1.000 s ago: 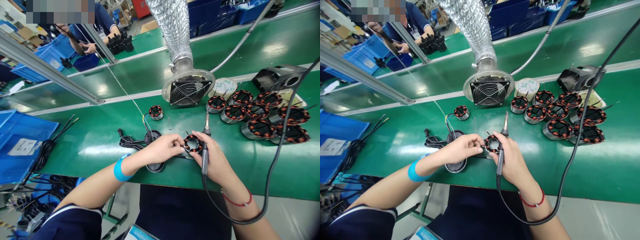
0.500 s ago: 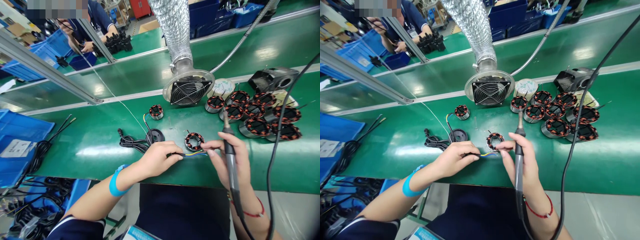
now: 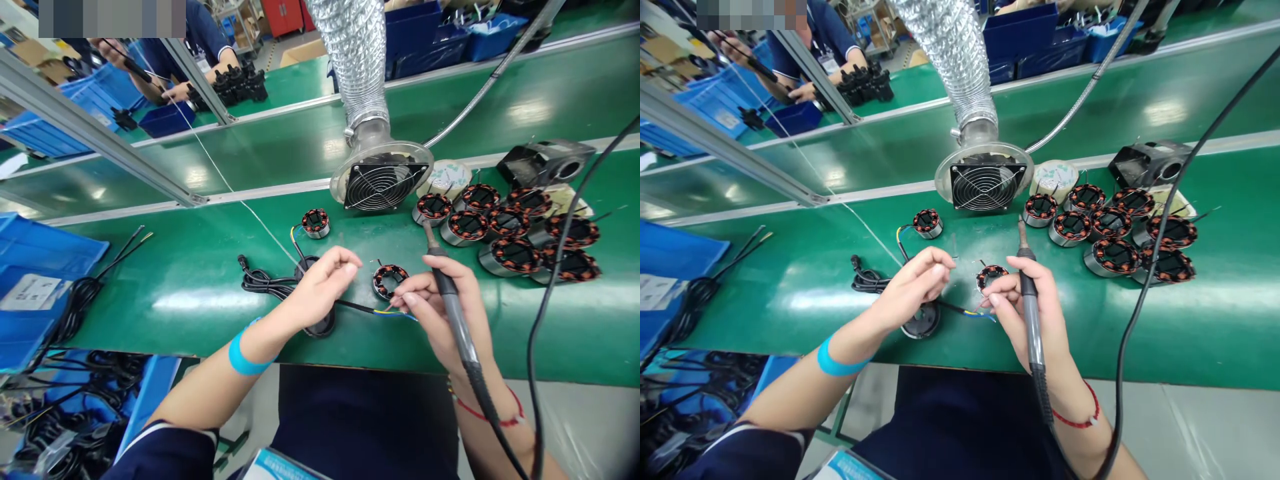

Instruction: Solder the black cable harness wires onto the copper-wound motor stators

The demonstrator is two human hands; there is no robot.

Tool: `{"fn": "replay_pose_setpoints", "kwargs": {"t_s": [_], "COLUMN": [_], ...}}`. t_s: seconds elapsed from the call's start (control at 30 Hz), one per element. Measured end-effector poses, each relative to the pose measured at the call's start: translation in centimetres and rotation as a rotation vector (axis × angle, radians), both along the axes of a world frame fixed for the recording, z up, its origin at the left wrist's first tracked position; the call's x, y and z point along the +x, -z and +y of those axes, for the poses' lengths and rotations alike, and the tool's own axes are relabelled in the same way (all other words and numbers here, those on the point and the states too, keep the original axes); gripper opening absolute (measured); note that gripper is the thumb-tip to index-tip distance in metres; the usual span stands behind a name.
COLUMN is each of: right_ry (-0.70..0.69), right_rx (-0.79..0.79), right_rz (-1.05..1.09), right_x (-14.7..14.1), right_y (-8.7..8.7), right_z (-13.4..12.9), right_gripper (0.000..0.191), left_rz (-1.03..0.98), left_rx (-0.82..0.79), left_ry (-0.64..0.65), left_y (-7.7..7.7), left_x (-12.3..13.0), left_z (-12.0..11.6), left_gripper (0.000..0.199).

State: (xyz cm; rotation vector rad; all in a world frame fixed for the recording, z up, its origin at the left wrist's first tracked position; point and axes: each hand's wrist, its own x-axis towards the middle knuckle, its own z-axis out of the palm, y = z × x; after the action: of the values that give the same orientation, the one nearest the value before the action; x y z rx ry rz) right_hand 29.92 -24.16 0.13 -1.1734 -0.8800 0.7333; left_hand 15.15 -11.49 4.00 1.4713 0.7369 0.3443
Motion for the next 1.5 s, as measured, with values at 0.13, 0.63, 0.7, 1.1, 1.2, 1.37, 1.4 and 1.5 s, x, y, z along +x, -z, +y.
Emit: {"fn": "replay_pose_setpoints", "kwargs": {"t_s": [0.13,0.63,0.7,1.1,1.2,1.37,1.4,1.5], "right_ry": [0.023,0.134,0.161,0.217,0.301,0.443,0.447,0.431], "right_rx": [-0.027,0.082,0.089,-0.19,-0.187,-0.117,-0.086,0.004], "right_rz": [0.0,-0.165,-0.221,-0.238,-0.338,-0.326,-0.337,-0.427], "right_x": [-0.3,-0.5,-0.6,1.5,1.8,0.7,0.5,0.3], "right_y": [0.1,0.6,0.5,1.4,1.7,2.9,3.2,3.7], "right_z": [0.3,0.8,0.9,0.9,0.1,-0.4,-0.5,-0.9], "right_gripper": [0.046,0.046,0.044,0.044,0.037,0.029,0.028,0.023], "left_rz": [-0.152,0.004,0.044,0.267,0.291,0.319,0.319,0.316], "left_rx": [-0.226,0.091,-0.011,0.186,0.163,0.185,0.183,0.2], "left_ry": [0.021,0.156,0.228,0.17,0.132,0.05,0.05,0.09], "left_y": [-0.4,-0.2,-0.5,1.5,2.2,2.8,2.9,3.1], "left_x": [2.2,2.2,1.8,3.0,2.6,1.8,1.8,2.0], "left_z": [-0.6,-1.4,-1.4,1.9,2.3,3.2,3.4,3.6], "left_gripper": [0.007,0.013,0.019,0.016,0.019,0.021,0.021,0.022]}}
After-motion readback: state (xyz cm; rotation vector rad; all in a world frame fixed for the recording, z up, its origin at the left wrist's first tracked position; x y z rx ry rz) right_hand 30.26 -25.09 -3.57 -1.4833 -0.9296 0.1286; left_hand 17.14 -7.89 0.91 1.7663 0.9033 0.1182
